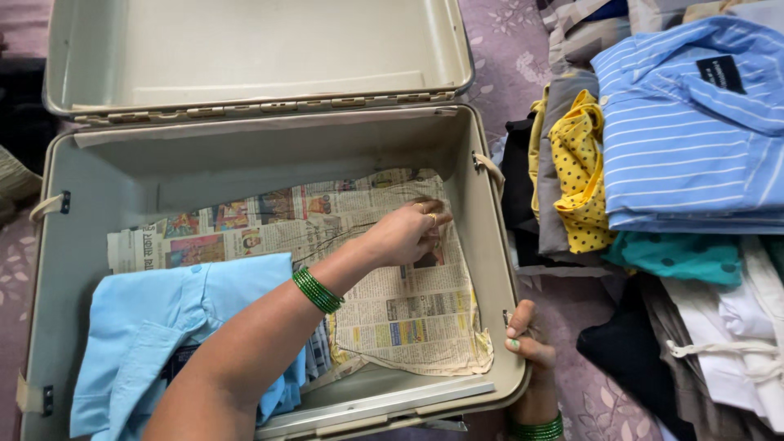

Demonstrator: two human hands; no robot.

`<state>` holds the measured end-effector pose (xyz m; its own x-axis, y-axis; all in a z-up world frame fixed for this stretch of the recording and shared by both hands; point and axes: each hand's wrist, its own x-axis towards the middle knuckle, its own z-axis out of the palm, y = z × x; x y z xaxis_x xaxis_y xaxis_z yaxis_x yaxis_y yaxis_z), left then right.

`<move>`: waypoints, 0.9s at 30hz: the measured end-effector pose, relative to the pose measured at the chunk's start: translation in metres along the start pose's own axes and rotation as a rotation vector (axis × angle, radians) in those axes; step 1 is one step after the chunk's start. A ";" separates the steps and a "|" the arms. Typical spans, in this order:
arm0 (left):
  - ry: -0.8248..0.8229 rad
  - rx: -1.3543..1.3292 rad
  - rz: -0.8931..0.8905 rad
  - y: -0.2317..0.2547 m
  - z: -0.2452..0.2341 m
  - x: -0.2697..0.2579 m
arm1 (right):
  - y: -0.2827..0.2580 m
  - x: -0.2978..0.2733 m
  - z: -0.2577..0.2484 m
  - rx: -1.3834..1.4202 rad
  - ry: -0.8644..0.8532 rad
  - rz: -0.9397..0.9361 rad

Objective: The person folds a plaid shirt and other garments by hand and places them inside an open suitcase that is lined with newspaper on a bed.

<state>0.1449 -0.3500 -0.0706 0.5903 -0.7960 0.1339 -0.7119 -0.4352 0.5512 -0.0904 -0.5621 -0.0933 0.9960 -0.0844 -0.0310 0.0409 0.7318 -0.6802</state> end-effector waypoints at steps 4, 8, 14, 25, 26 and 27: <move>-0.104 0.096 0.009 0.018 -0.002 -0.001 | 0.003 -0.001 -0.014 -0.052 -0.016 -0.022; -0.196 0.115 -0.053 0.038 -0.002 -0.004 | 0.005 0.003 -0.028 -0.112 -0.065 -0.019; -0.315 0.196 -0.151 0.059 0.002 -0.015 | 0.005 0.003 -0.023 -0.159 -0.070 -0.051; -0.524 0.046 -0.272 0.094 0.020 -0.044 | -0.008 -0.003 0.006 -0.270 0.035 -0.037; -0.498 -0.024 -0.239 0.098 0.024 -0.052 | -0.009 -0.004 0.008 -0.272 0.055 -0.040; -0.472 -0.093 -0.205 0.100 0.028 -0.058 | -0.009 -0.005 0.010 -0.275 0.075 -0.043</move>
<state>0.0290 -0.3596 -0.0458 0.4631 -0.8106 -0.3584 -0.5499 -0.5799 0.6011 -0.0946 -0.5616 -0.0799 0.9847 -0.1683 -0.0452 0.0491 0.5166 -0.8548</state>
